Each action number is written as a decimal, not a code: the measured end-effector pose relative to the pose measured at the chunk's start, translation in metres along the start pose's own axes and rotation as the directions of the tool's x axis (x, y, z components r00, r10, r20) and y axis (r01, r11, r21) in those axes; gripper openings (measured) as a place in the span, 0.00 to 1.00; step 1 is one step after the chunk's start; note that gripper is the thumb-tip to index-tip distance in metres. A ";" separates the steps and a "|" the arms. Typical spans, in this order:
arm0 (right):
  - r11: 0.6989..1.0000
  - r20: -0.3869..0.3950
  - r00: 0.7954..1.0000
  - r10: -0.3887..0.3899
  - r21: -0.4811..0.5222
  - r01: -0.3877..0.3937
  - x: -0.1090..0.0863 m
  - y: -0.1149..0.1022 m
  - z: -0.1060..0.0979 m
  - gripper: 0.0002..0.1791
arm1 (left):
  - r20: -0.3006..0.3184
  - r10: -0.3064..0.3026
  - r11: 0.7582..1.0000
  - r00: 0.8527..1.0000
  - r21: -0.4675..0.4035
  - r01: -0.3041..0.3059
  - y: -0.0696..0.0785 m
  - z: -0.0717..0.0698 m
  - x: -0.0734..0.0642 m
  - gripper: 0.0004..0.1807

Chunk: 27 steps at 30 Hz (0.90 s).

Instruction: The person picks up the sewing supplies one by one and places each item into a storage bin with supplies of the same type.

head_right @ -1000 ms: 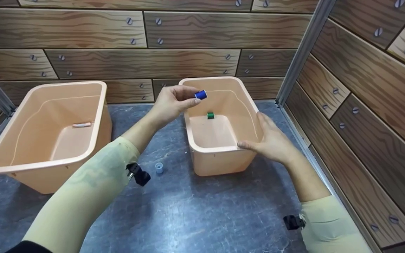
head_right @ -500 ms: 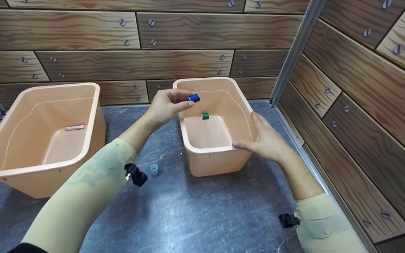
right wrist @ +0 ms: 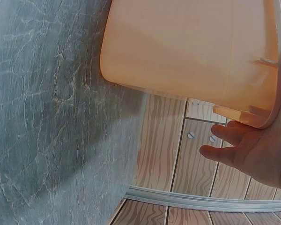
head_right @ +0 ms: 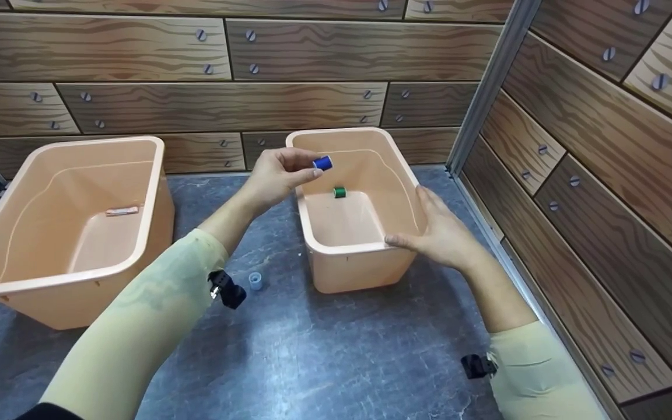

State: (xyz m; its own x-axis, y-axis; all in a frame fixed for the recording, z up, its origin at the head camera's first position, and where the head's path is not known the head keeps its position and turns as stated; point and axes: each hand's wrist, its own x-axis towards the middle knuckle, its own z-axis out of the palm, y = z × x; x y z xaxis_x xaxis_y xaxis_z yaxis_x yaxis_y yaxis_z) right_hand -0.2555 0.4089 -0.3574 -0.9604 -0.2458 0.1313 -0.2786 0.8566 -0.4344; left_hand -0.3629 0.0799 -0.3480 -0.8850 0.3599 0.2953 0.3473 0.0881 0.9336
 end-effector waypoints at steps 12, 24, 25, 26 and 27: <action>1.000 0.003 1.000 0.006 -0.004 -0.006 0.001 0.000 0.001 0.62 | -0.013 -0.016 0.997 1.000 0.078 0.017 -0.003 0.005 0.001 0.14; 1.000 -0.006 1.000 -0.004 -0.010 0.003 0.001 -0.001 0.001 0.62 | 0.010 0.016 0.970 1.000 0.242 -0.018 -0.003 0.008 -0.001 0.13; 1.000 -0.007 1.000 -0.003 -0.009 0.003 0.001 -0.001 0.001 0.62 | 0.012 0.022 0.966 1.000 0.258 -0.024 -0.003 0.009 -0.001 0.13; 1.000 -0.007 1.000 -0.003 -0.006 0.003 0.001 0.000 0.000 0.62 | 0.014 0.027 0.961 1.000 0.276 -0.030 -0.003 0.010 -0.001 0.13; 1.000 -0.009 1.000 -0.004 -0.004 0.004 0.001 0.000 0.000 0.62 | 0.015 0.032 0.955 0.999 0.296 -0.035 -0.003 0.011 -0.001 0.14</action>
State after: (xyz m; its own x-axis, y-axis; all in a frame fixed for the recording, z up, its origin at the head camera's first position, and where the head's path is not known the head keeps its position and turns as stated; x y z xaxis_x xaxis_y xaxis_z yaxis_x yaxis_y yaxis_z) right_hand -0.2558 0.4083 -0.3574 -0.9593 -0.2450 0.1405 -0.2820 0.8574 -0.4304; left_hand -0.3594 0.0893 -0.3537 -0.8689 0.3760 0.3219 0.4539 0.3464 0.8209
